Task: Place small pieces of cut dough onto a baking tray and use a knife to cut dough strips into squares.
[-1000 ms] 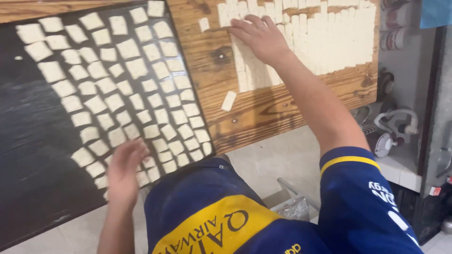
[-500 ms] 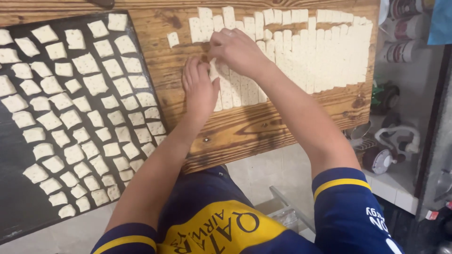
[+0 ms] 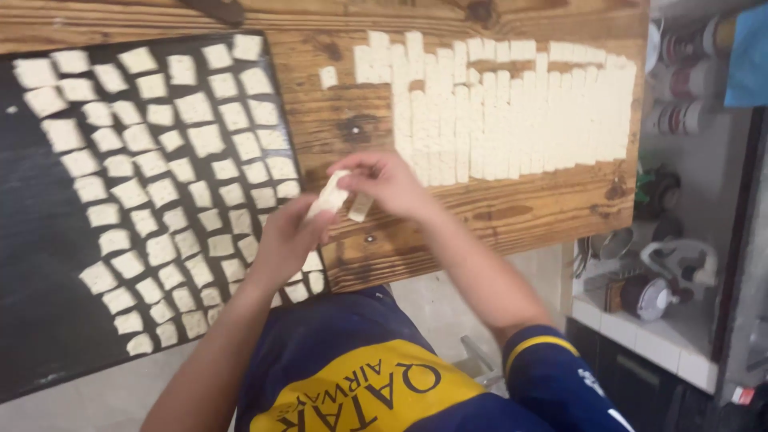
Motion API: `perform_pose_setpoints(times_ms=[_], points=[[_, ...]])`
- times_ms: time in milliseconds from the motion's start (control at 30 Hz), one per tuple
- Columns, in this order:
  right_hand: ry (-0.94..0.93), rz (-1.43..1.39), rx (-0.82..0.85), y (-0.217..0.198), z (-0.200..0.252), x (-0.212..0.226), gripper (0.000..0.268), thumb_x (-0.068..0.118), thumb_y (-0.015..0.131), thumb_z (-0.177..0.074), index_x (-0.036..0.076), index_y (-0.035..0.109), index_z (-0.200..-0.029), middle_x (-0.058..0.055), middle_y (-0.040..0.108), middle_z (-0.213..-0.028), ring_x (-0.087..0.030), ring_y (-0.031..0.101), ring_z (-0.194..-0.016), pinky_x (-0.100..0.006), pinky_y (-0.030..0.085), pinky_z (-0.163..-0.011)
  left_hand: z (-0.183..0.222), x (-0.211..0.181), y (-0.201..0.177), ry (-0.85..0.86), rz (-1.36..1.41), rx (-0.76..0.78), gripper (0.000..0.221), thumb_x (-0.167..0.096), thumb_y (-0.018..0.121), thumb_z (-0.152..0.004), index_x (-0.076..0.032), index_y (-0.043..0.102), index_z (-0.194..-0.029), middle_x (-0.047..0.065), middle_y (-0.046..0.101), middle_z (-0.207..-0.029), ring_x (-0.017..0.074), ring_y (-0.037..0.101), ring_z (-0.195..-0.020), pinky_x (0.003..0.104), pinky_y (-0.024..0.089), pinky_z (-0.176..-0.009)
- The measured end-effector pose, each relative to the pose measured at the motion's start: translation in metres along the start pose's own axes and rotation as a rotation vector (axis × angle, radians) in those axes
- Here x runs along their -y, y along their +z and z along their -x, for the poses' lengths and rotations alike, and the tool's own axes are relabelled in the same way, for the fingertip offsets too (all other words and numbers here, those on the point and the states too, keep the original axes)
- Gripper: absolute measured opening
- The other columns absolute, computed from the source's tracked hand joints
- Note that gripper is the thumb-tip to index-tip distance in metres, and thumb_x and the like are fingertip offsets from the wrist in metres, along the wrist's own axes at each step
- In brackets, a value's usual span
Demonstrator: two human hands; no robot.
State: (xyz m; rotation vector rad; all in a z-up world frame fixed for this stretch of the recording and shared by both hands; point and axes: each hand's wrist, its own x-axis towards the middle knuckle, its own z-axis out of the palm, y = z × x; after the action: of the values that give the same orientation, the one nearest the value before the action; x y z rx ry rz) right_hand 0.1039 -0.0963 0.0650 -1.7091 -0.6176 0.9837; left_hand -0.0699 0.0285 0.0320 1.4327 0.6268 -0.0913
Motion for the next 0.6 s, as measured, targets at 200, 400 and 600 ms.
perform_pose_setpoints(times_ms=[200, 400, 600], points=[[-0.039, -0.040, 0.015, 0.147, -0.009, -0.027, 0.026, 0.017, 0.080, -0.093, 0.015, 0.076, -0.118, 0.000, 0.074, -0.099, -0.011, 0.066, -0.097, -0.030, 0.054, -0.091, 0.103, 0.105, -0.070, 0.054, 0.399, -0.251, 0.024, -0.005, 0.073, -0.094, -0.002, 0.071, -0.118, 0.014, 0.077, -0.086, 0.0153, 0.068, -0.068, 0.026, 0.055, -0.062], [-0.267, 0.447, 0.120, 0.272, -0.047, 0.012, 0.028, 0.029, 0.076, -0.096, 0.023, 0.073, -0.122, 0.001, 0.076, -0.105, -0.021, 0.073, -0.105, -0.038, 0.054, -0.096, 0.195, 0.115, -0.161, 0.060, 0.515, -0.289, 0.039, -0.003, 0.058, -0.101, 0.005, 0.050, -0.138, 0.017, 0.068, -0.086, 0.0152, 0.061, -0.067, 0.026, 0.053, -0.058], [-0.380, 0.828, 0.181, 0.343, -0.083, -0.002, 0.029, 0.038, 0.074, -0.093, 0.028, 0.066, -0.119, 0.009, 0.077, -0.096, -0.018, 0.065, -0.105, -0.039, 0.043, -0.094, 0.210, 0.136, -0.212, 0.101, 0.570, -0.310, 0.037, 0.003, 0.051, -0.101, 0.005, 0.048, -0.139, 0.024, 0.069, -0.104, 0.0201, 0.066, -0.076, 0.027, 0.056, -0.057]])
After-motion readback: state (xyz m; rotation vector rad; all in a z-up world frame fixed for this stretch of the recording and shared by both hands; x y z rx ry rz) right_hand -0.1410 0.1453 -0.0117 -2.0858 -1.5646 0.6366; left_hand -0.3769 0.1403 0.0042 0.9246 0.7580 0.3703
